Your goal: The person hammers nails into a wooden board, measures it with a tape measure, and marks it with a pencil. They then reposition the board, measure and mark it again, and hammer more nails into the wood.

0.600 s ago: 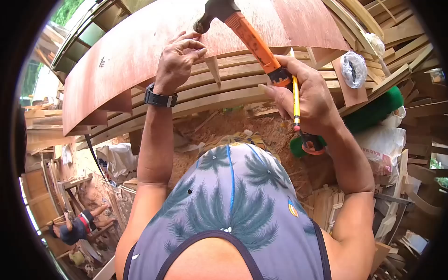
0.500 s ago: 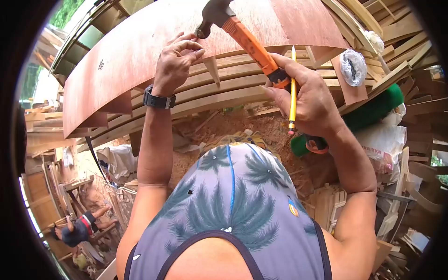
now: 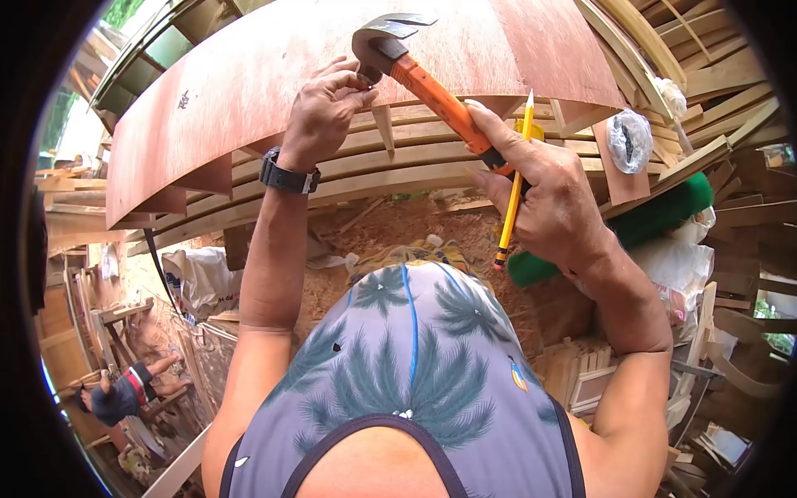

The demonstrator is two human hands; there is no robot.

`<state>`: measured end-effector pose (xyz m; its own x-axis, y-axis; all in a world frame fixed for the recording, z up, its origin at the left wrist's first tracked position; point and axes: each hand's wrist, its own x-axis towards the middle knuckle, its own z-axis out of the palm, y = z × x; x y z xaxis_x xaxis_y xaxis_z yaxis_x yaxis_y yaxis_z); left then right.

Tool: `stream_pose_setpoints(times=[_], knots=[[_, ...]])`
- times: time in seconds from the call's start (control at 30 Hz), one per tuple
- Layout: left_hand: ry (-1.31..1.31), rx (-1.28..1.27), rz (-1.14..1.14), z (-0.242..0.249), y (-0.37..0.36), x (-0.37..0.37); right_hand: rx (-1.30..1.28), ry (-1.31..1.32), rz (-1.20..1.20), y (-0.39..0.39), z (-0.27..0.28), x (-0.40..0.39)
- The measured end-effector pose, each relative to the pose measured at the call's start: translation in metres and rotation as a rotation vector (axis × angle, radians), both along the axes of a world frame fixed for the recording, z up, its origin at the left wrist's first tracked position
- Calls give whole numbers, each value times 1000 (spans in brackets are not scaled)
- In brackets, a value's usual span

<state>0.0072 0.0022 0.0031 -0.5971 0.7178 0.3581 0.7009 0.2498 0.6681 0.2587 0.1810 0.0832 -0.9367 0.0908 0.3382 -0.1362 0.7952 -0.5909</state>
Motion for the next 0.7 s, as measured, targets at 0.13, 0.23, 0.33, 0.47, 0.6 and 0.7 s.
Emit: stream_pose_setpoints(times=[0.13, 0.23, 0.33, 0.47, 0.6, 0.7], knots=[[-75, 47, 4, -2, 2, -1, 14, 5, -5, 0, 2, -1], [-24, 21, 8, -3, 2, -1, 23, -5, -16, -3, 9, 0], [-18, 36, -6, -7, 3, -5, 37, 11, -25, -4, 7, 2], [-37, 111, 9, -10, 4, -3, 60, -55, -12, -2, 1, 0], [92, 47, 14, -11, 4, -5, 78, -212, -24, -1, 10, 2], [56, 81, 47, -9, 3, -2, 44, 12, -36, -7, 7, 0]])
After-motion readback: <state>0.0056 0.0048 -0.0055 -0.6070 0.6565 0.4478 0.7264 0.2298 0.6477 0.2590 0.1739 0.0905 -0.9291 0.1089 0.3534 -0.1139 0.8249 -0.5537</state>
